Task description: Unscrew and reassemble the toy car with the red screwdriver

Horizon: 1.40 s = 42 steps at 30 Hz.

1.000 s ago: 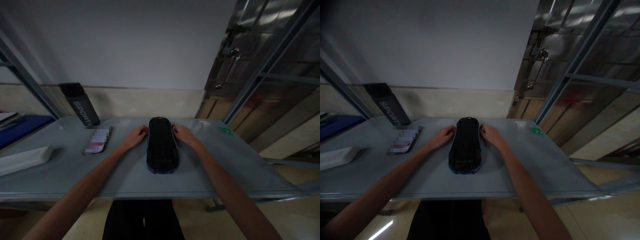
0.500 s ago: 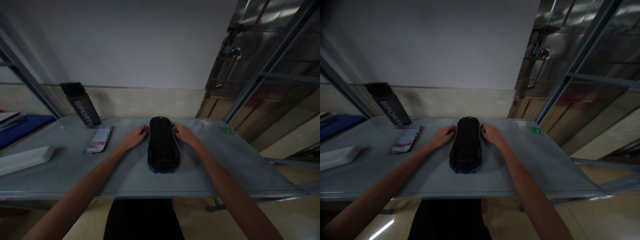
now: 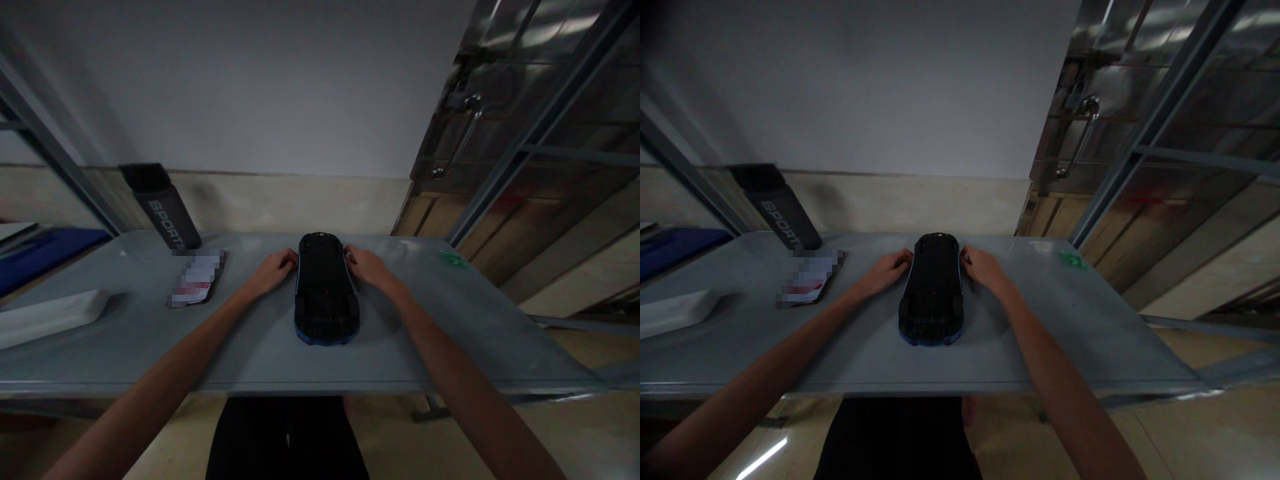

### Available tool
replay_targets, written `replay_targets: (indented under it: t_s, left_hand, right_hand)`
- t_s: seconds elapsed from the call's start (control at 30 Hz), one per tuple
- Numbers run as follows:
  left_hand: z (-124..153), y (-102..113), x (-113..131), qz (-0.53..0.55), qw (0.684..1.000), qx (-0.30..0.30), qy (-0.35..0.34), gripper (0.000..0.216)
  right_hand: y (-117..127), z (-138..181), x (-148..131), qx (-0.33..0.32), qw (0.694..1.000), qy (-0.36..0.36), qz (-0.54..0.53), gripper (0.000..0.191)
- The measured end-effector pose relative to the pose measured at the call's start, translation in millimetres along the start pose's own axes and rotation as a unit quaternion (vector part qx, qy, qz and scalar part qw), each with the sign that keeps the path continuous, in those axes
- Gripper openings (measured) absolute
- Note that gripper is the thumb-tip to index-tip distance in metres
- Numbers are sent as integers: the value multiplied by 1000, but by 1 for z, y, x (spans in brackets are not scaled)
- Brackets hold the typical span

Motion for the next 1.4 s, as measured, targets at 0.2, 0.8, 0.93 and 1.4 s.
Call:
replay_targets:
  t_s: [0.2, 0.8, 0.93, 1.4]
  left_hand:
    - [-1, -1, -3, -1, 1000, 3, 2, 21]
    - [-2, -1, -4, -4, 1000, 6, 4, 22]
    - [-1, -1, -3, -2, 1000, 5, 3, 22]
    - [-1, -2, -6, 27, 998, 35, 37, 23]
  right_hand:
    - [2, 1, -1, 4, 1000, 3, -3, 24]
    - [2, 2, -2, 1, 1000, -1, -2, 27]
    - [3, 1, -2, -2, 1000, -3, 1, 26]
    - [5, 2, -1, 3, 999, 20, -26, 26]
Point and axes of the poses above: each hand's wrist, its own z-axis away from the middle knuckle, its own y-axis out of the back of the hand, x = y × z, the point moved 3 cm from there along -z, towards the middle knuckle, and after that the axes turned 10 degrees about x, right-handed, at the moved point
